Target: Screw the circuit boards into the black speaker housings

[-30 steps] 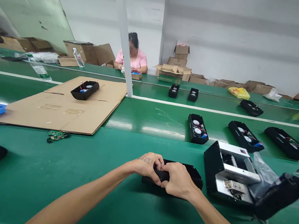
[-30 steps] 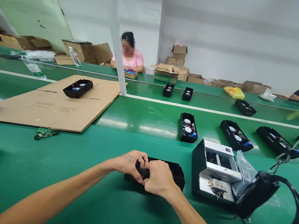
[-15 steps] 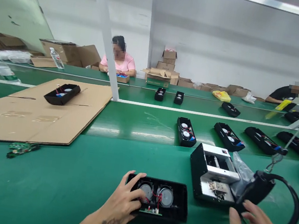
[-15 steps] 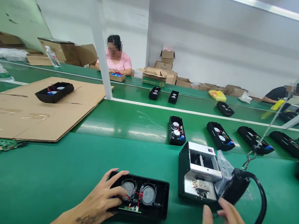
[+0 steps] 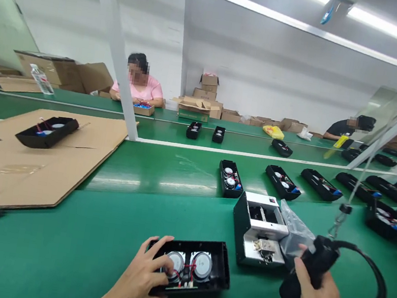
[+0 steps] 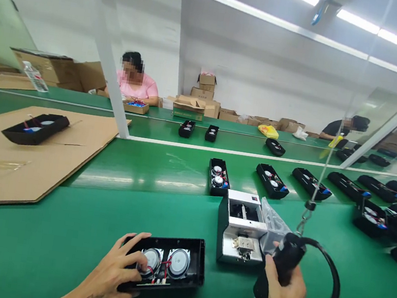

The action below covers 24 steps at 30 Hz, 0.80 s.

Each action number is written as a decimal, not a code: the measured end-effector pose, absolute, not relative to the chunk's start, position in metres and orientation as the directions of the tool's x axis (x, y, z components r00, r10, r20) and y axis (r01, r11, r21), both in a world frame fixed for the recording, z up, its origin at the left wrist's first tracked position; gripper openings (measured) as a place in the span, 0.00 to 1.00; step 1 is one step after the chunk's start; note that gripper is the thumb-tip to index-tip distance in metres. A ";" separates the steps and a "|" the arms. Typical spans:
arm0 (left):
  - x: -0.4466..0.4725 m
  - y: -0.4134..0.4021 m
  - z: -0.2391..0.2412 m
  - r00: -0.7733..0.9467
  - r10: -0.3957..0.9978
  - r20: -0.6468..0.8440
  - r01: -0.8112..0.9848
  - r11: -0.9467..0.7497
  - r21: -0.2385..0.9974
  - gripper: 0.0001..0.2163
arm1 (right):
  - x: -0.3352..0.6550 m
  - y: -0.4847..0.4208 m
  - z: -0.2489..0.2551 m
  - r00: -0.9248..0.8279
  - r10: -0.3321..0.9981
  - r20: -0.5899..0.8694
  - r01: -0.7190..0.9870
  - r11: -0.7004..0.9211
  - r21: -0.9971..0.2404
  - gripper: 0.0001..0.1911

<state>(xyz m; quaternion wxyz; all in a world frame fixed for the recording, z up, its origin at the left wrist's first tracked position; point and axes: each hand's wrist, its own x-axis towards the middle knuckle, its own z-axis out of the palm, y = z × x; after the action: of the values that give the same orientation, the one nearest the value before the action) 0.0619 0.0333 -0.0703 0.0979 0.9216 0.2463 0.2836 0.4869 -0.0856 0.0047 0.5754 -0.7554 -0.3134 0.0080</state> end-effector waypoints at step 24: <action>0.097 0.016 -0.075 0.706 0.577 0.409 0.460 -0.814 0.354 0.13 | 0.440 -0.040 0.061 0.551 0.785 0.284 0.300 0.131 -0.945 0.19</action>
<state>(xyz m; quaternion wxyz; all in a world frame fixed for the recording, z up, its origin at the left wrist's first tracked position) 0.0969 0.0162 -0.0752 0.1133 0.9167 0.2830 0.2583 0.4402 -0.0399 0.0610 0.6162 -0.6292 -0.4311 0.1966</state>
